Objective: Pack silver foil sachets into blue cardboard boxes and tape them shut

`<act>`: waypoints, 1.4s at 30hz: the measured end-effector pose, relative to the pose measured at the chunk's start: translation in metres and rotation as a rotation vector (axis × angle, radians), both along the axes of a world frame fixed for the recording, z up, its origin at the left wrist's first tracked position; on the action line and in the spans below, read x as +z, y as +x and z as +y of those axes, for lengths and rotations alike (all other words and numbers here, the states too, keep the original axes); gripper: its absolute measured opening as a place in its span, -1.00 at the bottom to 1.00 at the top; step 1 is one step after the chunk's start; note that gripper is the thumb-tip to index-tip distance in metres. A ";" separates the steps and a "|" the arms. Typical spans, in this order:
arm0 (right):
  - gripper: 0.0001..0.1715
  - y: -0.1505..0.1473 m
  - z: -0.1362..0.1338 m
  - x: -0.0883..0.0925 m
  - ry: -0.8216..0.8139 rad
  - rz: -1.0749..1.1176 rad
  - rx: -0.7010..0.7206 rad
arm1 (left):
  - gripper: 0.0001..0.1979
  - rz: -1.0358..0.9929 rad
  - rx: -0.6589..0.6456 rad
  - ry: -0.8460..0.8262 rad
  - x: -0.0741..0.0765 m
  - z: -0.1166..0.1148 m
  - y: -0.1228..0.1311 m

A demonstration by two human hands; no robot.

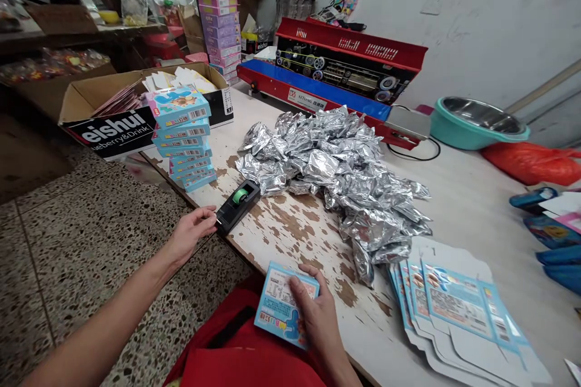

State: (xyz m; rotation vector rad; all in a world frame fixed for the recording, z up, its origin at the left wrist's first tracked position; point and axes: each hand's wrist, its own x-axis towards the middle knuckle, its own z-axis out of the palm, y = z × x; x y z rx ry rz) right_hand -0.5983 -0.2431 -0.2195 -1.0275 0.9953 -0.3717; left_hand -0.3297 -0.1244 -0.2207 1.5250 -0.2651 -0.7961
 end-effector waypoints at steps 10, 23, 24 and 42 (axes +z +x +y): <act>-0.25 0.002 -0.003 0.000 -0.008 0.011 -0.044 | -0.56 0.122 0.126 0.051 -0.015 0.005 -0.010; -0.47 0.002 -0.005 0.008 -0.791 0.164 -0.093 | -0.65 -0.063 0.117 0.121 0.010 0.003 -0.059; -0.49 0.004 -0.005 0.008 -0.974 0.152 -0.101 | -0.65 -0.002 0.087 0.052 0.024 -0.002 -0.076; -0.60 0.013 -0.007 0.040 -0.971 0.046 -0.055 | -0.53 -0.628 -0.551 -0.024 0.035 -0.043 -0.106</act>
